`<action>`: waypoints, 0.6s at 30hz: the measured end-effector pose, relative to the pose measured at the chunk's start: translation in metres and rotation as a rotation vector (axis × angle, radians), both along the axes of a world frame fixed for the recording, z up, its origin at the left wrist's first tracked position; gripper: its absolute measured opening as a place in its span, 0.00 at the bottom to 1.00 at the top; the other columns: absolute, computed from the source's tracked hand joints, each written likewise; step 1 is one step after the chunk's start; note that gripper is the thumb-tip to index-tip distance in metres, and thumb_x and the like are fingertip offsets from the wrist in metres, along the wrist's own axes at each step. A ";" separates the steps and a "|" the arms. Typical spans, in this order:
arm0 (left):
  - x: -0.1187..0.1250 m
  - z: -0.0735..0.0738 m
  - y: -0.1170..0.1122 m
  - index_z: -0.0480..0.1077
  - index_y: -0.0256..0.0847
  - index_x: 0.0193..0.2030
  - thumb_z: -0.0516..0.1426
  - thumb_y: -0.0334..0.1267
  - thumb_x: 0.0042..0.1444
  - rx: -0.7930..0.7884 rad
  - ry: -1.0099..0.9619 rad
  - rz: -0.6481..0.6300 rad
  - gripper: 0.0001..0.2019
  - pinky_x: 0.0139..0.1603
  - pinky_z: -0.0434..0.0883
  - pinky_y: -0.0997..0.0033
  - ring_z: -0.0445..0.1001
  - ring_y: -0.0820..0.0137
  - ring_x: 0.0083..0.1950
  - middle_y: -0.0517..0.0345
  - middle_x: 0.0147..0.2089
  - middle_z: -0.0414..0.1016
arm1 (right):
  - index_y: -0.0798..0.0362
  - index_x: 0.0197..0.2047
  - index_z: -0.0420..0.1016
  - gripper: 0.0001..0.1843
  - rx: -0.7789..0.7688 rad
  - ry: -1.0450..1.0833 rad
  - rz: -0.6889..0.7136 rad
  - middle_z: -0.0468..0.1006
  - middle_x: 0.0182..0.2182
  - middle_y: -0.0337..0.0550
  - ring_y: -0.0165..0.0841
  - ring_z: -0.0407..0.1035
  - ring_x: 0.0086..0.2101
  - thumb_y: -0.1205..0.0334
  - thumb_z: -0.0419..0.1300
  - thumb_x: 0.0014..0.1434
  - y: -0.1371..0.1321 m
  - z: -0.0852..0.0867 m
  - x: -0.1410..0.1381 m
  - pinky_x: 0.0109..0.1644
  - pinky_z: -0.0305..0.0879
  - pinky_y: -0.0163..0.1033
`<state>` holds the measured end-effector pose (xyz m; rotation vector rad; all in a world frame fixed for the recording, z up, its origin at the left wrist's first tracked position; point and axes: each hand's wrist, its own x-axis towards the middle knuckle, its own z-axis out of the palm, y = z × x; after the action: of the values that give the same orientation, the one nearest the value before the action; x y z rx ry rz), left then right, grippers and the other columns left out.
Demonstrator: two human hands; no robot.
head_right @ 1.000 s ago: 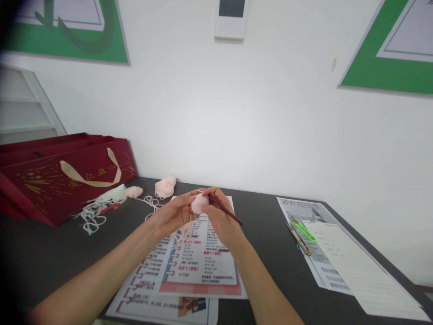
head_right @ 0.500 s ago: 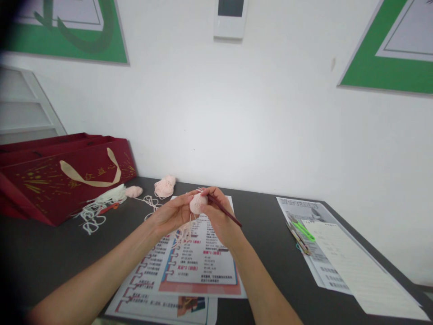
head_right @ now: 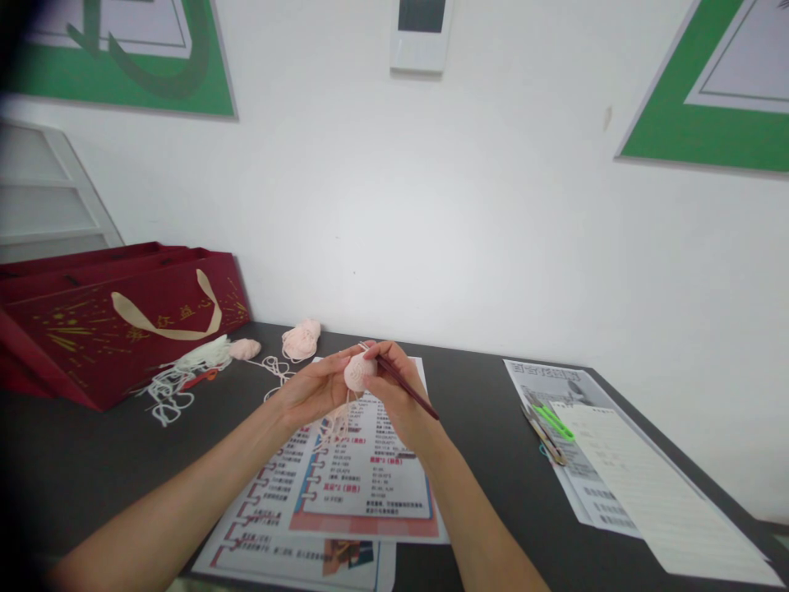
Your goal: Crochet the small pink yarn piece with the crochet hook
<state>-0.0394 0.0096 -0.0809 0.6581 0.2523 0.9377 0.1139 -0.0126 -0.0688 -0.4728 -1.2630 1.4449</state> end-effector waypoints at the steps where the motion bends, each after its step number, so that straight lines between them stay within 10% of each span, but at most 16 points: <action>1: 0.000 0.000 0.000 0.72 0.33 0.47 0.58 0.27 0.55 -0.002 -0.003 -0.002 0.12 0.41 0.69 0.75 0.72 0.74 0.40 0.54 0.42 0.74 | 0.49 0.36 0.71 0.12 -0.002 0.001 0.002 0.74 0.39 0.39 0.31 0.67 0.37 0.69 0.64 0.47 0.000 0.000 0.000 0.43 0.61 0.36; 18: -0.002 -0.001 0.002 0.70 0.31 0.50 0.53 0.25 0.58 -0.023 -0.045 -0.048 0.13 0.39 0.69 0.74 0.72 0.73 0.39 0.51 0.42 0.73 | 0.49 0.38 0.69 0.12 0.071 -0.051 0.007 0.72 0.37 0.39 0.30 0.65 0.36 0.70 0.63 0.50 0.005 -0.008 0.003 0.40 0.60 0.35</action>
<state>-0.0415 0.0115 -0.0819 0.6186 0.2061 0.9010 0.1168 -0.0073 -0.0770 -0.4601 -1.3529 1.3968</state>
